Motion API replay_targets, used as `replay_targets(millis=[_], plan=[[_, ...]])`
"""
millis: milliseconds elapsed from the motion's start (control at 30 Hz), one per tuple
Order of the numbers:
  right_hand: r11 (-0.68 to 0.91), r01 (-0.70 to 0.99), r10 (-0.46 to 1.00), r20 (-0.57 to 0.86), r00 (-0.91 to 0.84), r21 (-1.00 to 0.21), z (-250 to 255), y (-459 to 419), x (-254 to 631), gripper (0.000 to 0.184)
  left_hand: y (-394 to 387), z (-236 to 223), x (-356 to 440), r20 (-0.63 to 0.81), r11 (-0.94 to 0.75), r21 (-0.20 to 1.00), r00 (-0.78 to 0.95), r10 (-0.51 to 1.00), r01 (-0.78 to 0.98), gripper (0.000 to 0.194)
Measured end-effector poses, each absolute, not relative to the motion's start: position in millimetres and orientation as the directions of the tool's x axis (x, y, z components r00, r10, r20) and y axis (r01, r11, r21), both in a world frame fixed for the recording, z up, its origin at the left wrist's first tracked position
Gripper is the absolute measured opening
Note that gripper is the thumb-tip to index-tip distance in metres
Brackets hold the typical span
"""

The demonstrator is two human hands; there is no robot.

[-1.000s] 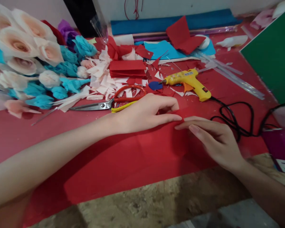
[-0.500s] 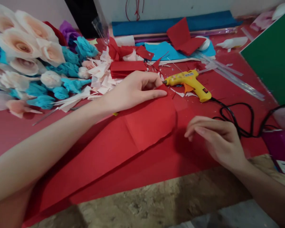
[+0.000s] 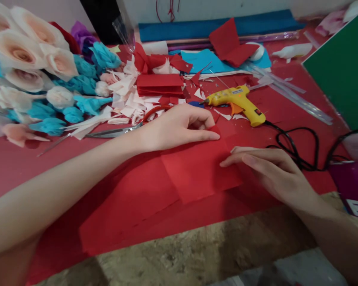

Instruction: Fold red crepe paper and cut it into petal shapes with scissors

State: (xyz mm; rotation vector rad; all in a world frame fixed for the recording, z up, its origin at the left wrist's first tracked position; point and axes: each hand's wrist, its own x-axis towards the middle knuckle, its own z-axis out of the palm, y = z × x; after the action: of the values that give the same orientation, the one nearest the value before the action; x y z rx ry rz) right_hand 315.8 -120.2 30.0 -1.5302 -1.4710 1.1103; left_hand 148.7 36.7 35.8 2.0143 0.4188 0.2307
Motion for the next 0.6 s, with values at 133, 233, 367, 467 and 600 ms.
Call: replay_targets(millis=[133, 233, 367, 467, 600], plan=[[-0.111, 0.354, 0.980, -0.161, -0.115, -0.929, 37.5, -116.5, 320.9, 0.023, 38.2, 33.8, 149.0, -0.029, -0.442, 0.874, 0.928, 0.372, 0.204, 0.018], [-0.154, 0.341, 0.943, -0.241, -0.229, -0.927, 41.8, -114.8, 330.3, 0.025, 39.1, 30.0, 149.6, -0.019, -0.438, 0.876, 0.923, 0.385, 0.201, 0.019], [-0.160, 0.411, 0.880, -0.318, -0.352, -0.897, 43.2, -114.6, 342.5, 0.027, 39.7, 23.0, 150.9, -0.066, -0.399, 0.887, 0.919, 0.388, 0.232, 0.018], [-0.121, 0.473, 0.953, -0.235, -0.190, -0.873, 43.4, -114.1, 340.4, 0.025, 39.8, 20.5, 151.0, -0.080, -0.413, 0.880, 0.931, 0.357, 0.234, 0.019], [-0.125, 0.542, 0.979, -0.193, -0.071, -0.831, 40.6, -112.3, 329.0, 0.023, 39.9, 21.4, 149.7, -0.088, -0.391, 0.891, 0.933, 0.348, 0.230, 0.019]])
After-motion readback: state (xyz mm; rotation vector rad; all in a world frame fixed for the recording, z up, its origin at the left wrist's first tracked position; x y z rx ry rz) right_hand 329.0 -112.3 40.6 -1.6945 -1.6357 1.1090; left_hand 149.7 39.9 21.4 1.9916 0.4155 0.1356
